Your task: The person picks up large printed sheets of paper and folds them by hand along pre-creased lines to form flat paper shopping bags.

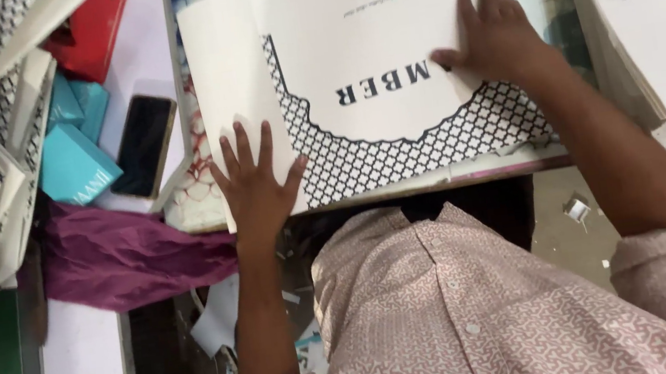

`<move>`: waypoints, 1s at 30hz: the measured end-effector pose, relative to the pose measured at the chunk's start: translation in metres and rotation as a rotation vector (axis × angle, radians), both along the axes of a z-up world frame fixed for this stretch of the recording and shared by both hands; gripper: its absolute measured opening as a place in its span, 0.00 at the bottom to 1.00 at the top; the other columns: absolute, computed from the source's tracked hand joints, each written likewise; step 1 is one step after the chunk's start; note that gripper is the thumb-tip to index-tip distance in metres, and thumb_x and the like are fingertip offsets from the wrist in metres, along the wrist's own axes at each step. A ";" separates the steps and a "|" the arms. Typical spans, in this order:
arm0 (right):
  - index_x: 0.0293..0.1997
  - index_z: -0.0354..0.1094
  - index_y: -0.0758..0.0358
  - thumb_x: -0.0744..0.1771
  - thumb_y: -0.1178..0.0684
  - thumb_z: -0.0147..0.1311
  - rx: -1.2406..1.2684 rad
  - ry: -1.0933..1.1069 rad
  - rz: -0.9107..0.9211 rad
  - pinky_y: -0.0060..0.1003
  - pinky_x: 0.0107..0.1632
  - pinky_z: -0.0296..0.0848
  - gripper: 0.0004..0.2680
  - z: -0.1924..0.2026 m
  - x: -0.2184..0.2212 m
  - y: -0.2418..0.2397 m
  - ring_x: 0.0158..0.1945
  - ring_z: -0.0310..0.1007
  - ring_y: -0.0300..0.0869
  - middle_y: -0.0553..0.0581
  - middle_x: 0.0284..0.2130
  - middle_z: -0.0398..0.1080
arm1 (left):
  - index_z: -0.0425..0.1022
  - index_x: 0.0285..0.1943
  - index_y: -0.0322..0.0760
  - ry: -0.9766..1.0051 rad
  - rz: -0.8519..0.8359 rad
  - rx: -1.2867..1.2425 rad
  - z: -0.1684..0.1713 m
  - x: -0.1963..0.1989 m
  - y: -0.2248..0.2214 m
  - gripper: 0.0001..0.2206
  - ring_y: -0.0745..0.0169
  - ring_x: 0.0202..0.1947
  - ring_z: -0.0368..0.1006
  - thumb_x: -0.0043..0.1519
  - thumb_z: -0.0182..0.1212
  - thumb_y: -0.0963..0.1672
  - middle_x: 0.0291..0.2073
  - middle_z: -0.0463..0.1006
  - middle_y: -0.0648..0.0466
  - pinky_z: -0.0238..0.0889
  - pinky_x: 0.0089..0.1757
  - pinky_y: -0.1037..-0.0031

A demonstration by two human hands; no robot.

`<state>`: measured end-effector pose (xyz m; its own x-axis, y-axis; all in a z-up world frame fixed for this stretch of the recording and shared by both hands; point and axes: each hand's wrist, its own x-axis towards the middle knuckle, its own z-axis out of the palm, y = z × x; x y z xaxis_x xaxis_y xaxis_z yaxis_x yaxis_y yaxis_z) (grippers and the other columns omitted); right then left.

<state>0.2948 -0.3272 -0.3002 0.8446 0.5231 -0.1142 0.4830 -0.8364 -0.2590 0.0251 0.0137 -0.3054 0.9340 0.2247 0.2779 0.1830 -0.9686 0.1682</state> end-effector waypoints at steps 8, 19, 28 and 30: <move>0.64 0.61 0.85 0.72 0.27 0.47 -0.156 -0.211 -0.121 0.56 0.83 0.48 0.34 -0.013 0.087 0.040 0.72 0.61 0.63 0.79 0.65 0.63 | 0.62 0.77 0.48 -0.015 0.008 -0.036 0.002 0.005 0.001 0.35 0.26 0.75 0.47 0.65 0.56 0.61 0.75 0.56 0.37 0.38 0.62 0.27; 0.51 0.71 0.75 0.70 0.46 0.61 0.189 -0.172 -0.152 0.51 0.56 0.74 0.16 0.023 -0.048 -0.055 0.55 0.74 0.62 0.75 0.55 0.72 | 0.64 0.74 0.42 -0.097 0.199 -0.278 -0.009 0.008 0.018 0.33 0.27 0.76 0.45 0.66 0.56 0.60 0.75 0.50 0.30 0.41 0.67 0.39; 0.53 0.71 0.64 0.70 0.47 0.54 1.014 0.560 -0.595 0.32 0.43 0.70 0.11 0.111 -0.083 -0.035 0.40 0.74 0.38 0.51 0.38 0.76 | 0.51 0.79 0.36 0.049 0.108 -1.147 0.036 0.010 0.035 0.40 0.47 0.77 0.46 0.65 0.44 0.62 0.78 0.51 0.42 0.42 0.68 0.60; 0.52 0.71 0.63 0.70 0.46 0.52 1.058 0.627 -0.623 0.26 0.43 0.71 0.12 0.123 -0.089 -0.021 0.41 0.75 0.33 0.48 0.38 0.77 | 0.45 0.81 0.36 0.055 0.054 -1.299 0.033 0.009 0.038 0.41 0.50 0.77 0.42 0.65 0.44 0.62 0.78 0.47 0.44 0.38 0.67 0.63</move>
